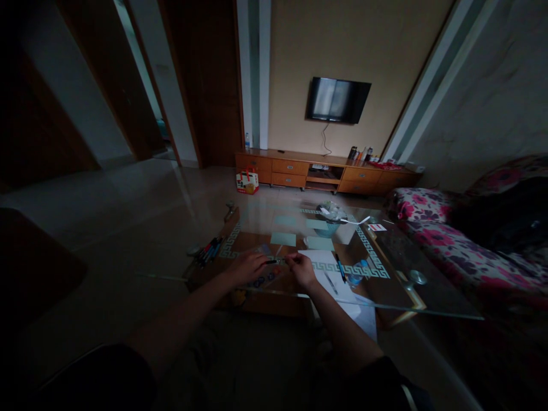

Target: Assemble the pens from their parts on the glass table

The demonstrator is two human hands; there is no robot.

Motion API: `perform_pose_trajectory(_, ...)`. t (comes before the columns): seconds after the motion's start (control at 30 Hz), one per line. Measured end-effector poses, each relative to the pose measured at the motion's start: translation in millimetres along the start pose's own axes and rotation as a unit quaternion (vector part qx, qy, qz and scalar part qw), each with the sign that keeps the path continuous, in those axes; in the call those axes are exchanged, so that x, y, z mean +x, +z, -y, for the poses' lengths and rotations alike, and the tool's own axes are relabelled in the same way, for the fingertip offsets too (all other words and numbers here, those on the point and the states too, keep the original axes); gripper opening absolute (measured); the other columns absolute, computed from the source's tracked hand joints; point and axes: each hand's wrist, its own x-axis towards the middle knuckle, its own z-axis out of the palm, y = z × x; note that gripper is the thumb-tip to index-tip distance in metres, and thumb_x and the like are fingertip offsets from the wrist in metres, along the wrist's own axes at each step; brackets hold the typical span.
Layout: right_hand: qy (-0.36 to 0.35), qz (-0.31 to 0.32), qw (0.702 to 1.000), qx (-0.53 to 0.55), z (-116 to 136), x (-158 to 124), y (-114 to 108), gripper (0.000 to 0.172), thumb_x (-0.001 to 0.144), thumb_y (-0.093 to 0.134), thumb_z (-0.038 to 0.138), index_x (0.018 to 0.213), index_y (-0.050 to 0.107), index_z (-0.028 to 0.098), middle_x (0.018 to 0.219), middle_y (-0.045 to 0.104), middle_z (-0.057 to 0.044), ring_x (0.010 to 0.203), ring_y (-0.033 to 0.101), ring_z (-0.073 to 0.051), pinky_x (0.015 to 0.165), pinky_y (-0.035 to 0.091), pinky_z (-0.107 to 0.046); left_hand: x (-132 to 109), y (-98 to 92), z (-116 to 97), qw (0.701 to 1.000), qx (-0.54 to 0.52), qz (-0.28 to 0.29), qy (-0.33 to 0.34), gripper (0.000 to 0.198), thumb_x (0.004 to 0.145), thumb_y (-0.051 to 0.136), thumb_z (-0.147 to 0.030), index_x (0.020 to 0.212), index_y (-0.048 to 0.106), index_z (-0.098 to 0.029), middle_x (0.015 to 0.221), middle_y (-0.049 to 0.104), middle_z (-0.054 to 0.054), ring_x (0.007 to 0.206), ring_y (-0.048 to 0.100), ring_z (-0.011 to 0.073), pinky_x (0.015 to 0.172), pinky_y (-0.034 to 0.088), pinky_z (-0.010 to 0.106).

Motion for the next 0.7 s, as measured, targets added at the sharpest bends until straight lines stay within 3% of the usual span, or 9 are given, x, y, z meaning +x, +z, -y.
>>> perform_pose_trajectory(0.27,-0.046,0.004,0.983,-0.176,-7,1,-32,0.016,0.078,0.060,0.026,0.087,0.072,0.018,0.085,0.072,-0.007,0.076,0.064,-0.020,0.074,0.047,-0.030,-2,-2.0,1,1.000,0.000,0.006,-0.001,0.029,0.098,0.040,-0.026,0.113,0.063,-0.019,0.099,0.064,0.009,0.092,0.059,0.0203,0.087,0.048,0.034)
perform_pose_trajectory(0.43,-0.061,0.029,0.960,-0.270,-4,-4,-40,0.020,0.076,0.060,0.015,0.089,0.074,0.019,0.095,0.072,-0.008,0.084,0.064,-0.021,0.081,0.045,-0.030,-1,-5.2,-1,1.000,-0.012,0.009,-0.009,0.027,0.098,0.042,-0.025,0.114,0.063,-0.020,0.101,0.064,0.008,0.093,0.060,0.0201,0.088,0.047,0.034)
perform_pose_trajectory(0.7,-0.058,0.040,0.939,-0.337,1,-4,-37,0.027,0.081,0.057,0.014,0.103,0.071,0.019,0.102,0.071,-0.009,0.091,0.064,-0.021,0.082,0.044,-0.028,0,-6.5,-3,0.999,-0.019,0.023,-0.029,0.024,0.097,0.045,-0.025,0.111,0.064,-0.021,0.102,0.064,0.007,0.093,0.060,0.0195,0.088,0.046,0.033)
